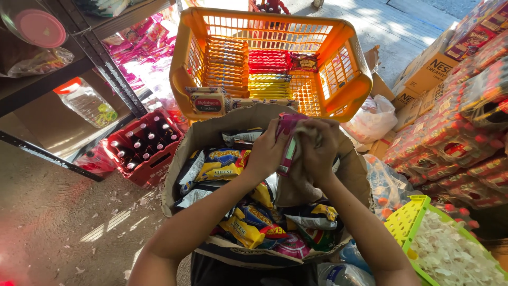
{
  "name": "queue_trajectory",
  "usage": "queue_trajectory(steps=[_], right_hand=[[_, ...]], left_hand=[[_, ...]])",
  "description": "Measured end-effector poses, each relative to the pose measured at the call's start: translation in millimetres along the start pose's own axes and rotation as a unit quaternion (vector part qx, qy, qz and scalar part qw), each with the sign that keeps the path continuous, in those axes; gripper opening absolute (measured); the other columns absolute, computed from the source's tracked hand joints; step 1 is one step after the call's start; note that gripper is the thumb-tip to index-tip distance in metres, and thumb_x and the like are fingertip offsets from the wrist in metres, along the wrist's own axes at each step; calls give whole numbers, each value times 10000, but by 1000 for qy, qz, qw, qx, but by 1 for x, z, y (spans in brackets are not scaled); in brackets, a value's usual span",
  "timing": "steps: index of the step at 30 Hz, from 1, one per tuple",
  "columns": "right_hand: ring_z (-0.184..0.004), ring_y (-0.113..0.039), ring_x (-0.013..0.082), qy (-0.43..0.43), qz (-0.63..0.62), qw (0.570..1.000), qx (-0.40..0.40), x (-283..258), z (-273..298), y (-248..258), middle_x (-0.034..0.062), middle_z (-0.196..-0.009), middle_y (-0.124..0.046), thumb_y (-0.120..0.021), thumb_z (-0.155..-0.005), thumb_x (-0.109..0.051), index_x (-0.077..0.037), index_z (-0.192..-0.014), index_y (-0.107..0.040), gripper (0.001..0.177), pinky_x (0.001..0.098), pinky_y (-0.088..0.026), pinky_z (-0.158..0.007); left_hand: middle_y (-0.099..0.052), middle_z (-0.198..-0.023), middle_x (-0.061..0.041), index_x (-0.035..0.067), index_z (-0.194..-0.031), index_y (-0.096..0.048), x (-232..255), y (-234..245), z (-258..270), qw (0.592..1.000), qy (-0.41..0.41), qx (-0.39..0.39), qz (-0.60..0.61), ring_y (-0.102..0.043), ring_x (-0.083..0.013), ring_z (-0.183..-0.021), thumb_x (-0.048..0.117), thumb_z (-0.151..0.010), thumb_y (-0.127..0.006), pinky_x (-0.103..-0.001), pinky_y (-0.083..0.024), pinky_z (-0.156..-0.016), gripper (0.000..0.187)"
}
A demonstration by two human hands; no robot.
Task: Wiping down individual snack packets with a cloth and organizing them in a box.
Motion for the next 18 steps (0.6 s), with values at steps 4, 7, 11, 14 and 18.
queue_trajectory(steps=[4, 7, 11, 14, 18], right_hand=[[-1089, -601, 293, -38, -14, 999, 12, -9, 0, 9, 113, -1138, -606, -766, -933, -58, -68, -1154, -674, 239, 386, -492, -960], [-1042, -604, 292, -2, -15, 999, -47, -26, 9, -5, 110, -1086, -608, -789, -858, -73, -72, -1125, -676, 290, 366, -490, -917], [-1004, -597, 291, 9, -27, 996, -80, -24, 7, -13, 125, -1063, -570, -821, -805, -85, -71, -1093, -679, 322, 355, -495, -882], [-1050, -601, 298, -23, -22, 999, -29, -1, -1, -3, 122, -1097, -588, -802, -852, -58, -68, -1101, -668, 282, 367, -493, -921], [-1043, -626, 276, -96, -41, 994, 16, 19, 4, 10, 102, -1099, -616, -780, -910, -54, -72, -1124, -657, 247, 357, -499, -933]], left_hand=[[-706, -1045, -197, 135, -1402, -473, 11, -1, 3, 999, -27, 23, -12, -697, -435, -965, 422, -1073, -461, -495, -530, -761, 436], [-700, -1083, -205, 136, -1415, -466, 9, 11, -2, 996, -36, 75, -18, -694, -438, -970, 412, -1074, -471, -502, -525, -751, 438], [-725, -1043, -191, 140, -1401, -486, -2, 16, -6, 997, -2, 71, 19, -724, -414, -962, 407, -1085, -451, -498, -539, -775, 415], [-718, -1073, -204, 134, -1402, -489, 4, 9, 1, 999, -27, 42, -13, -697, -438, -994, 399, -1100, -447, -513, -530, -784, 404], [-704, -1109, -201, 129, -1411, -467, 14, -2, 7, 998, -44, 1, -43, -686, -443, -979, 398, -1087, -451, -517, -530, -772, 421]])
Point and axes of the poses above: each hand's wrist, its own z-axis away from the middle knuckle, its own y-axis out of the back of the hand, x = y × z, the point moved 9 cm from there along -z, towards the middle knuckle
